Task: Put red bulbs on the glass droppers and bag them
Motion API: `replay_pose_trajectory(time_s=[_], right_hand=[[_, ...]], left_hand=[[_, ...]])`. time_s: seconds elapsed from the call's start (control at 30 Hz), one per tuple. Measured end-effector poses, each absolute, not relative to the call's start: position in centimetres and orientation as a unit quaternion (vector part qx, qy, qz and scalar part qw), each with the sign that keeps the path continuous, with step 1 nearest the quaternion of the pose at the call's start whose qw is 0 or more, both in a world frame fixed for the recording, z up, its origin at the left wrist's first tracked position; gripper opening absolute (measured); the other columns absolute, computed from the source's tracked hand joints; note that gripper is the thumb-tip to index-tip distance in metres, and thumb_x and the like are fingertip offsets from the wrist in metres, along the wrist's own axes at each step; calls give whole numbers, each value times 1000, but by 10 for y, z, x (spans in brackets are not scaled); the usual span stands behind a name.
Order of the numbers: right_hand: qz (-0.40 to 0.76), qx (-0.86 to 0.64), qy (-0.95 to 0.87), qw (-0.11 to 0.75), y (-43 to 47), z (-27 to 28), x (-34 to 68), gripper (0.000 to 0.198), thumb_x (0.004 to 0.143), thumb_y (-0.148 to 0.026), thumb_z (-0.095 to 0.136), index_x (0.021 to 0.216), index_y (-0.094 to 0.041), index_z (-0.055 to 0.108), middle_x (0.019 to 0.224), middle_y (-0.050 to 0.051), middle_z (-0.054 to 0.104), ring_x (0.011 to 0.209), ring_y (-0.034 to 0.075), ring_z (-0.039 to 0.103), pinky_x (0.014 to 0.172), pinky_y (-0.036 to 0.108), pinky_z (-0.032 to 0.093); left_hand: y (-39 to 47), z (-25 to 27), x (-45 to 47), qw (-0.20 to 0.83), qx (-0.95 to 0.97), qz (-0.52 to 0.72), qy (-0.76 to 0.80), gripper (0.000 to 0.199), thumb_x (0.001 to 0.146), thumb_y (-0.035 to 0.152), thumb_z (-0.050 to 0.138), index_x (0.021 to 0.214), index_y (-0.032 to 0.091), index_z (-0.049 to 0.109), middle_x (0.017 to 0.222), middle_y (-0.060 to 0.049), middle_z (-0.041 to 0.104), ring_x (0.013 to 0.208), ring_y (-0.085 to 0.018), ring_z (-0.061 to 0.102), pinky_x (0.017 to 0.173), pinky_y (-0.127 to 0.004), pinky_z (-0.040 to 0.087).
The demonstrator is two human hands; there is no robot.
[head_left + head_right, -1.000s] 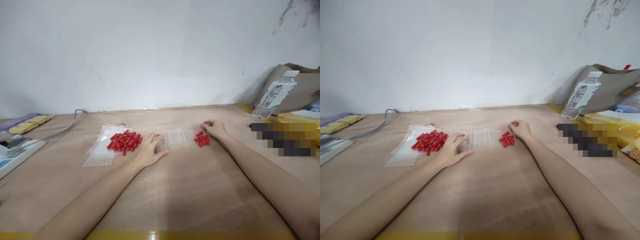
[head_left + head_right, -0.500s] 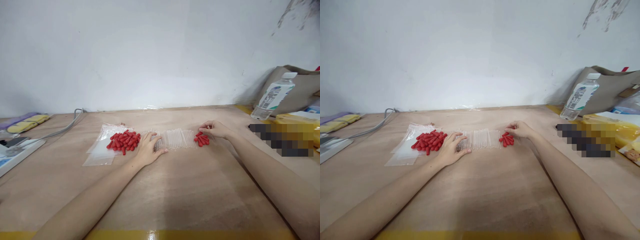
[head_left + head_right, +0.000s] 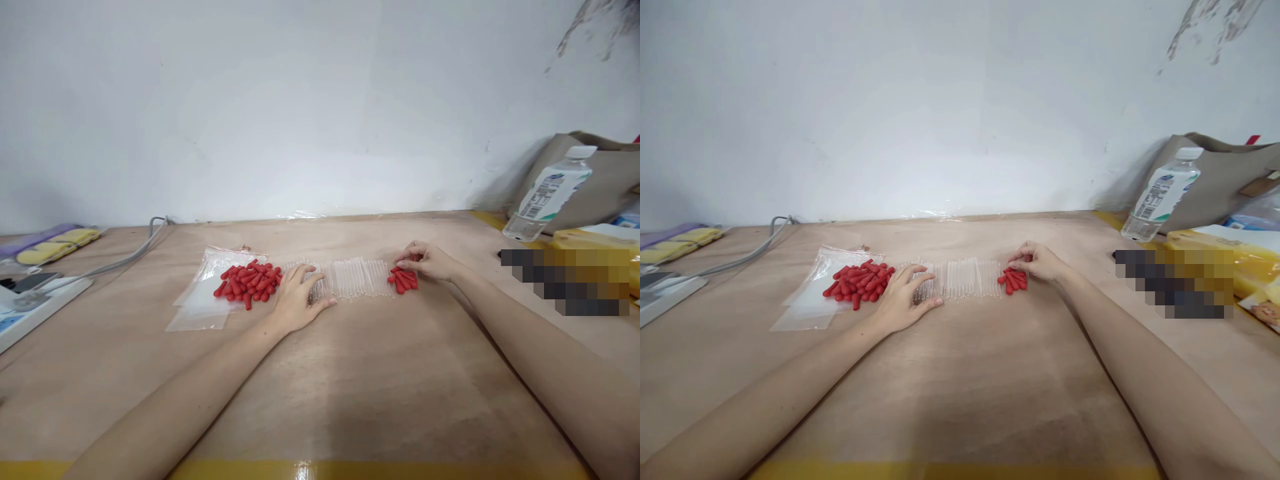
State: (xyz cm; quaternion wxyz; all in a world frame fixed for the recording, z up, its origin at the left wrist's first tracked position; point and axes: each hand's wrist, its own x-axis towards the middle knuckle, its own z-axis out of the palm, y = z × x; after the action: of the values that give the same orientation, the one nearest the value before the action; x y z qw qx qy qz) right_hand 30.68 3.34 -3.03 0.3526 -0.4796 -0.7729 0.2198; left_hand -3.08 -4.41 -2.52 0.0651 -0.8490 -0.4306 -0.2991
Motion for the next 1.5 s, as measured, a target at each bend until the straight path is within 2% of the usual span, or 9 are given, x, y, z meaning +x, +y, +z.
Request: replay_pose_trajectory(time_s=[0.13,0.3,0.47,0.67,0.83,1.0,1.17,1.37,1.5], right_hand=[[202,-474,-787,340,35,-32,307,42,60,-58,65,72,-17,72,78,5,50,68,15,50,64,31,45],[208,-469,-788,340,33,-28,305,46,60,-60,63,68,-16,69,78,5,49,66,13,48,61,29,43],[278,-524,-666,453,32,-24,310,46,61,-61,63,75,-17,63,73,3,57,63,13,51,59,25,41],[325,-631,-511,484,39,-31,311,29,64,-44,69,63,-18,57,57,3,59,54,14,54,51,25,42],[332,-609,-504,515,43,-34,302,16,70,-30,67,69,-18,56,61,2,60,58,13,59,57,25,47],[333,-594,-483,551,45,-39,300,16,74,-30,64,70,-18,54,68,2,60,61,12,60,59,24,50],[345,-576,-467,575,46,-43,298,21,78,-33,60,67,-18,50,66,3,60,58,12,60,61,25,52],[315,-565,-484,589,48,-48,295,24,73,-39,64,72,-19,50,70,3,61,63,14,61,62,29,52],[263,-583,-490,592,46,-49,298,26,71,-41,64,76,-18,53,73,4,61,63,14,57,64,30,50]], left_hand=[[-45,-22,-28,70,-842,-315,-433,37,77,45,57,103,19,59,112,-10,53,109,-27,45,92,-44,36],[-36,-15,5,36,-814,-322,-482,18,78,35,57,84,19,62,106,-8,54,106,-25,45,90,-42,35],[-21,-7,61,36,-802,-264,-534,21,72,37,61,76,17,66,113,-12,51,111,-28,39,91,-43,30],[-14,4,99,91,-787,-144,-593,40,75,44,52,87,9,69,114,-19,49,109,-32,35,91,-44,26],[-8,7,110,108,-770,-73,-624,38,72,37,55,94,9,69,112,-20,51,107,-35,36,87,-44,25],[-5,8,118,95,-755,-41,-648,36,71,31,57,96,7,67,112,-22,51,107,-36,36,87,-44,24],[-10,13,116,77,-760,-63,-643,26,73,21,56,90,5,66,108,-21,53,105,-35,38,83,-42,28],[-24,22,71,114,-795,-185,-567,23,83,24,49,86,4,60,99,-20,53,97,-31,43,78,-42,36],[-35,16,19,142,-837,-249,-466,16,89,19,40,85,10,52,89,-12,55,85,-23,47,72,-36,40]])
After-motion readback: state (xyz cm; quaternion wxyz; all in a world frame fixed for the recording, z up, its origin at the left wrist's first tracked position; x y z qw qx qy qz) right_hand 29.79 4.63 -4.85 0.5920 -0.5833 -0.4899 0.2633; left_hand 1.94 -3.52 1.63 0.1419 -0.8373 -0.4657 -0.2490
